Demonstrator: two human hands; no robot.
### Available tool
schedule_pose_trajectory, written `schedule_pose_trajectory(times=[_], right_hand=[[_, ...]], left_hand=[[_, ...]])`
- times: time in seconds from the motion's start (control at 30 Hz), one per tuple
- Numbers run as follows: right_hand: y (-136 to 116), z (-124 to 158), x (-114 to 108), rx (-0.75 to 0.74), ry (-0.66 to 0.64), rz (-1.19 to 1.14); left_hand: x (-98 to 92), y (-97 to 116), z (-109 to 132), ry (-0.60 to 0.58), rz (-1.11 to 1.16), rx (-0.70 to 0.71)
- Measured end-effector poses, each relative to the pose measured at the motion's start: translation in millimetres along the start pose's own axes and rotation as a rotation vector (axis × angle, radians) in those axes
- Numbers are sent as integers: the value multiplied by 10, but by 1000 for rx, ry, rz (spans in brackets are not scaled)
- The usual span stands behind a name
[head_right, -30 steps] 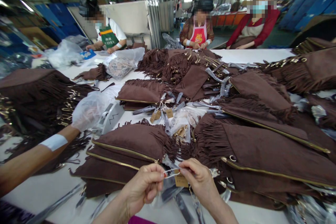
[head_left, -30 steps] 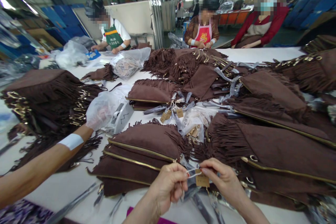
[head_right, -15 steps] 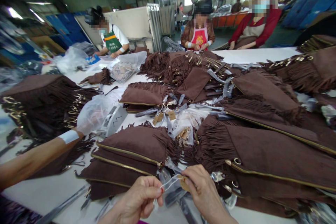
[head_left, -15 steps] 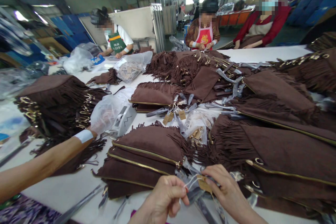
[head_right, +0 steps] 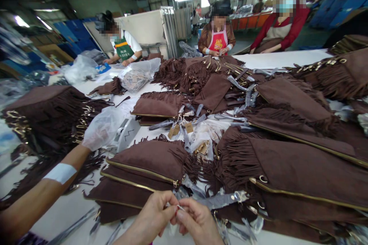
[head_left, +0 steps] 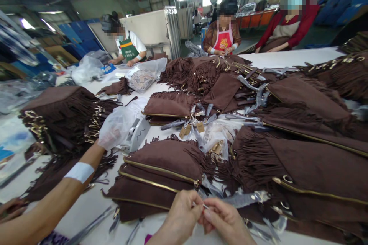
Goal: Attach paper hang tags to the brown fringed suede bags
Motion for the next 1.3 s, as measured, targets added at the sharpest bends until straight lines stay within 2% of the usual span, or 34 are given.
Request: schedule_pose_trajectory(times=[0.1,0.2,0.37,0.53,0.67,0.8,0.9,1.0,1.1,1.2,1.3], right_hand=[[-78,-16,-41,-19,91,96],[-144,-31,-59,-29,127,143],[-114,-31,-93,-56,198,201],[-35,-33,-86,38,205,121],[-50,-40,-31,25,176,-53],[-81,-39,-44,-54,182,212],[-74,-56,-81,-116,253,335],[-24,-105,-114,-113,392,277],[48,-163,-136,-96,511,191],[121,-213,-142,-83,562,128],[170,-253,-132,-59,582,68]], left_hand=[[-30,52,-50,62,-163,130],[-59,145,-77,90,-272,220],[-66,258,-60,60,-572,218],[-31,279,-35,-10,-866,221],[-29,270,-67,-16,-862,201],[-73,260,-105,29,-780,223],[-131,240,-138,123,-756,388],[-167,191,-191,262,-848,652],[-144,121,-277,351,-897,783],[-95,112,-362,405,-893,759],[-62,172,-422,397,-920,689]])
Point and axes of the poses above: each hand's wrist, its own z-axis away from the middle knuckle, its own x-axis out of the palm, y = z × x, the point moved 2 cm from there along -z, towards the middle knuckle, and after that the axes turned 5 degrees about -z, right-handed, at the moved point
